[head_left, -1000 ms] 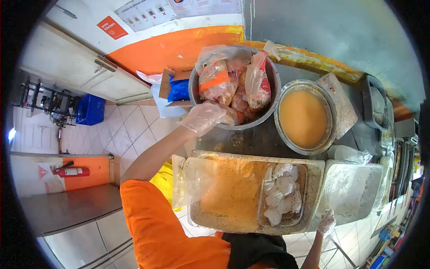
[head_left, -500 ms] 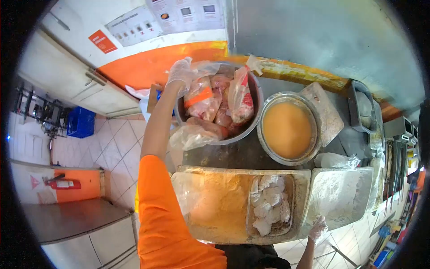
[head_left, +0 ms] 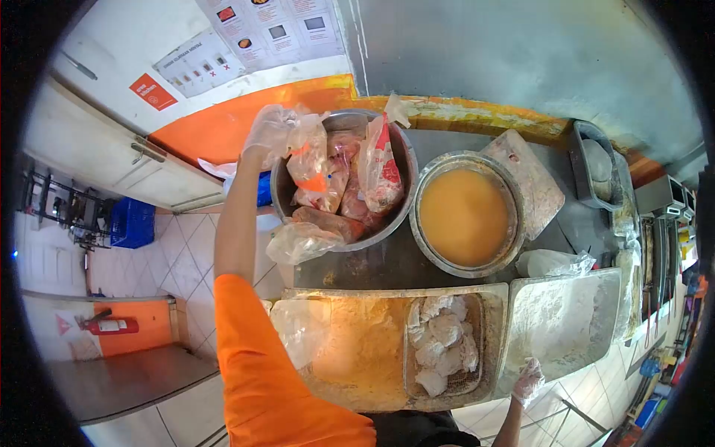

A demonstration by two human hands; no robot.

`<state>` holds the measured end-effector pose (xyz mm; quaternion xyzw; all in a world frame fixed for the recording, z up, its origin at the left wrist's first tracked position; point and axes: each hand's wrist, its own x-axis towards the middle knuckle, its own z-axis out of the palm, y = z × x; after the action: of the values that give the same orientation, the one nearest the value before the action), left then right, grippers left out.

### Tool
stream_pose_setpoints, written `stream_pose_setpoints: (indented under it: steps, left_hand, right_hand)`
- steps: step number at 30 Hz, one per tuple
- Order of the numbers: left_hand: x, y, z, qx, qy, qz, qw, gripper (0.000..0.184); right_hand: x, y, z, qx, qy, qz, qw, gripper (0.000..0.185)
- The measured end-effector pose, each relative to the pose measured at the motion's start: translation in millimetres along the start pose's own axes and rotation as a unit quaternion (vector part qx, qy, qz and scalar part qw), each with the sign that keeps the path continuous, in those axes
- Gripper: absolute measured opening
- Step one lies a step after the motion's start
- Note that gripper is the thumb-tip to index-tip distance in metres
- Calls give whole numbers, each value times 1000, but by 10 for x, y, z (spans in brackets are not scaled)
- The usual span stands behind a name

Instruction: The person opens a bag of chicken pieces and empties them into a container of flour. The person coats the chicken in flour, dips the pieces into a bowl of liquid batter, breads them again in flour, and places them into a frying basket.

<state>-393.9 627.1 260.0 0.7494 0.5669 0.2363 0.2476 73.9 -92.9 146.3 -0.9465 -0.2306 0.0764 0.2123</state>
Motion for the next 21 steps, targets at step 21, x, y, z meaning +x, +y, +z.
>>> stream_pose_setpoints:
  steps: [21]
  left_hand:
    - [-687, 1419, 37, -2, -19, 172, 985, 19]
  right_hand:
    - [27, 1, -47, -35, -45, -4, 998, 35]
